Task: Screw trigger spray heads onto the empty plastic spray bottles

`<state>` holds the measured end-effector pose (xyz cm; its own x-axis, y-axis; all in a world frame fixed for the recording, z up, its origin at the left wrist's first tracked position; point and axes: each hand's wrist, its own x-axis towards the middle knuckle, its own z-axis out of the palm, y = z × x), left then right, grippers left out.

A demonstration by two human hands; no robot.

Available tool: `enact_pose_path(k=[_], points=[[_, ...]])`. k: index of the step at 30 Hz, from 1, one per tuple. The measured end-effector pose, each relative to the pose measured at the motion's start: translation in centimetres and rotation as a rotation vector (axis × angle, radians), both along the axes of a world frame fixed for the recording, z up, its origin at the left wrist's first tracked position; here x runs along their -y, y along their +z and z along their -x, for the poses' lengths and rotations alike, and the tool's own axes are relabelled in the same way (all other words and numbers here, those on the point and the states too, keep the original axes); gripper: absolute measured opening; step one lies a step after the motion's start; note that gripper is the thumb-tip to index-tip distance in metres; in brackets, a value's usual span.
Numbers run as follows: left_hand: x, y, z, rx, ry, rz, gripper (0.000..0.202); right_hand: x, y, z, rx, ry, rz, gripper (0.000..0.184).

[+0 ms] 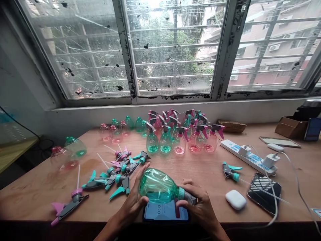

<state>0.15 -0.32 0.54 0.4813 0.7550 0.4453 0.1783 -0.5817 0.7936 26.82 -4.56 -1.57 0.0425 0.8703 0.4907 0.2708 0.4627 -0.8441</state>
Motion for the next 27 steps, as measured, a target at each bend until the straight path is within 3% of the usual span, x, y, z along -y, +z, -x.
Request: enact_pose_path(k=[4,9,16,20,23,27], points=[[-0.1,-0.4,0.1,0.010,0.005,-0.009,0.080,-0.1,-0.4,0.0,0.107,0.037,-0.117,0.039],[0.3,-0.8,0.2,0.065,-0.063,-0.258,0.059,0.0,-0.1,0.0,0.136,0.142,-0.091,0.034],[0.9,-0.6,0.0,0.062,-0.052,-0.428,0.057,1.2,2.0,0.2,0.095,0.172,0.016,0.038],[0.5,-0.8,-0.2,0.053,-0.042,-0.393,0.058,1.6,2.0,0.2,0.061,0.094,0.156,0.041],[0.0,-0.8,-0.3,0.037,-0.009,-0.264,0.060,1.8,1.4,0.2,-0.011,0.067,0.226,0.038],[-0.4,-0.8,-0.3,-0.040,0.054,-0.078,0.073,2.4,1.9,-0.7,0.070,-0.083,0.095,0.032]])
